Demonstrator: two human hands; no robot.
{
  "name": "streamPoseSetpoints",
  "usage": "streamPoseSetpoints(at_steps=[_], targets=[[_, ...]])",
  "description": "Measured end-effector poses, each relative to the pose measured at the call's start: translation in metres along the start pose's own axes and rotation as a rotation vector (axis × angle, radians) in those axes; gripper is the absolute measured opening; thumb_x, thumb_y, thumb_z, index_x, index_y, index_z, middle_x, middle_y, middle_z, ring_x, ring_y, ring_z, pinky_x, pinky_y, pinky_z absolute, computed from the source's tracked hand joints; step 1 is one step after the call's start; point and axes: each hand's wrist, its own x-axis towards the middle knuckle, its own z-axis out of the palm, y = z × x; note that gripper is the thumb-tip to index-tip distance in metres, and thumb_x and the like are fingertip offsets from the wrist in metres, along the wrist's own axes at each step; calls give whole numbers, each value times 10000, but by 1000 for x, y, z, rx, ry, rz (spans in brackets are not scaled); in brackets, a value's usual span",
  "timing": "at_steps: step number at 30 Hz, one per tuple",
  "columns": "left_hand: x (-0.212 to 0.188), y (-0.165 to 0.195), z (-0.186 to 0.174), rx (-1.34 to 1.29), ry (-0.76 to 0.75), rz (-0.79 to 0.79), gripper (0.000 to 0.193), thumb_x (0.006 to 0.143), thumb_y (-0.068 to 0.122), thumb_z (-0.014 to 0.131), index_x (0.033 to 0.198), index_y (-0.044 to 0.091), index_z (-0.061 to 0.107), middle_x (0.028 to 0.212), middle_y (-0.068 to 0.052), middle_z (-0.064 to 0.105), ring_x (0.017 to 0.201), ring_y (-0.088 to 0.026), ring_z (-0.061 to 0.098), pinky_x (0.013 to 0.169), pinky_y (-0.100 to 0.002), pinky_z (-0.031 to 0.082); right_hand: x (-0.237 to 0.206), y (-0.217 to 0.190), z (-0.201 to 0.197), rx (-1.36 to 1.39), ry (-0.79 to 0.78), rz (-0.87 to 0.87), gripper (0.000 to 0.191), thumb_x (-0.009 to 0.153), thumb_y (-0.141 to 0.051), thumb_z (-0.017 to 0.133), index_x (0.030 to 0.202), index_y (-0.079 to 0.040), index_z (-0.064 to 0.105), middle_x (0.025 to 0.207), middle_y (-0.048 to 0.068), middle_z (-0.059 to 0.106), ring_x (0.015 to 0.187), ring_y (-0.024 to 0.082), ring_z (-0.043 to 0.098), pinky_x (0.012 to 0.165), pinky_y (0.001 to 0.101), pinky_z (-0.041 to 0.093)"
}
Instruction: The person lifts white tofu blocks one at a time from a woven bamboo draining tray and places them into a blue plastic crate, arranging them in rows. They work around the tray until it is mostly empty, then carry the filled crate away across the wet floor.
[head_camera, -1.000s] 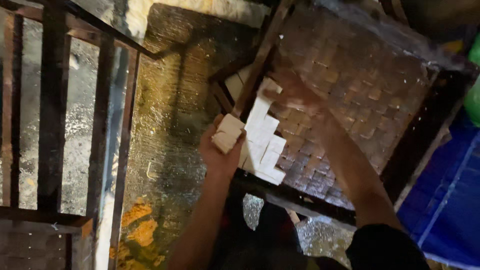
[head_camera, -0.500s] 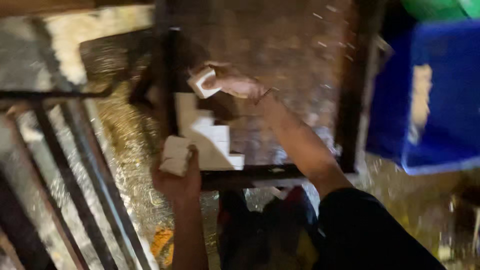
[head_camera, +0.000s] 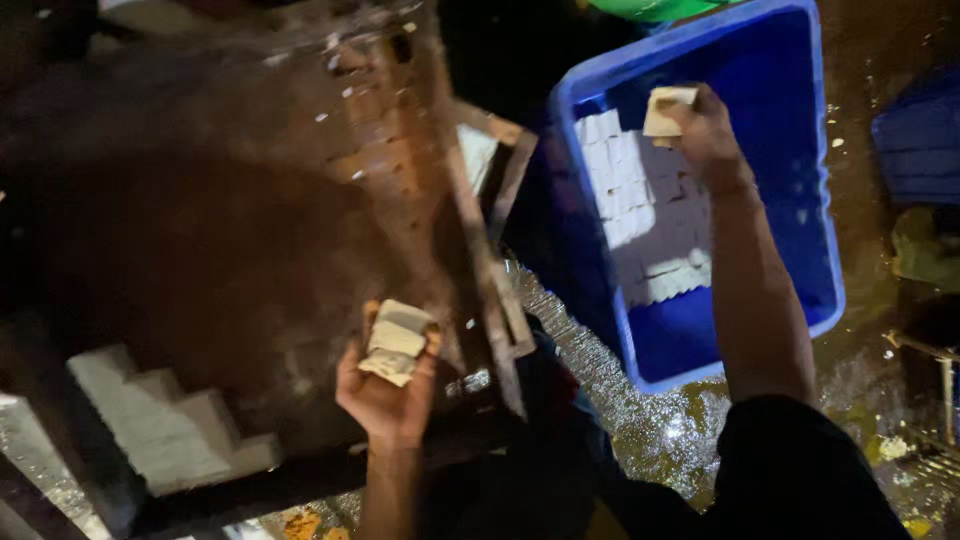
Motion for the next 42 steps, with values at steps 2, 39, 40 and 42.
streamPoseSetpoints(at_steps=[2, 39, 40, 42], targets=[[20, -41, 8, 40, 48, -56, 519, 951, 320, 611, 1404, 66, 605, 1323, -129, 648, 1181, -322, 623, 994, -522, 517, 49, 41, -10, -309, 120, 104, 578, 768, -354, 805, 1215, -56, 593, 1076, 95, 724, 927, 256, 757, 710, 437, 652], [100, -252, 72, 1172, -119, -168, 681, 1066, 514, 344, 1547, 32, 368, 1593, -180, 413, 1412, -322, 500, 1126, -476, 482, 150, 168, -35, -1238, -196, -527, 394, 1136, -374, 557, 1113, -20, 729, 1309, 219, 681, 1022, 336, 693, 911, 494, 580], [93, -241, 70, 1123, -154, -106, 657, 1080, 490, 378, 1532, 14, 401, 1546, -197, 459, 1377, -333, 528, 1104, -479, 488, 147, 160, -20, -1193, -271, -541, 369, 1115, -371, 551, 1089, -51, 733, 1213, 198, 687, 992, 331, 688, 896, 485, 578], [76, -218, 61, 1036, -226, 10, 610, 1106, 441, 444, 1503, -23, 467, 1451, -233, 550, 1308, -355, 585, 1061, -485, 500, 138, 142, 14, -1091, -412, -556, 326, 1075, -367, 538, 1040, -114, 740, 1023, 158, 698, 932, 322, 679, 865, 466, 575]])
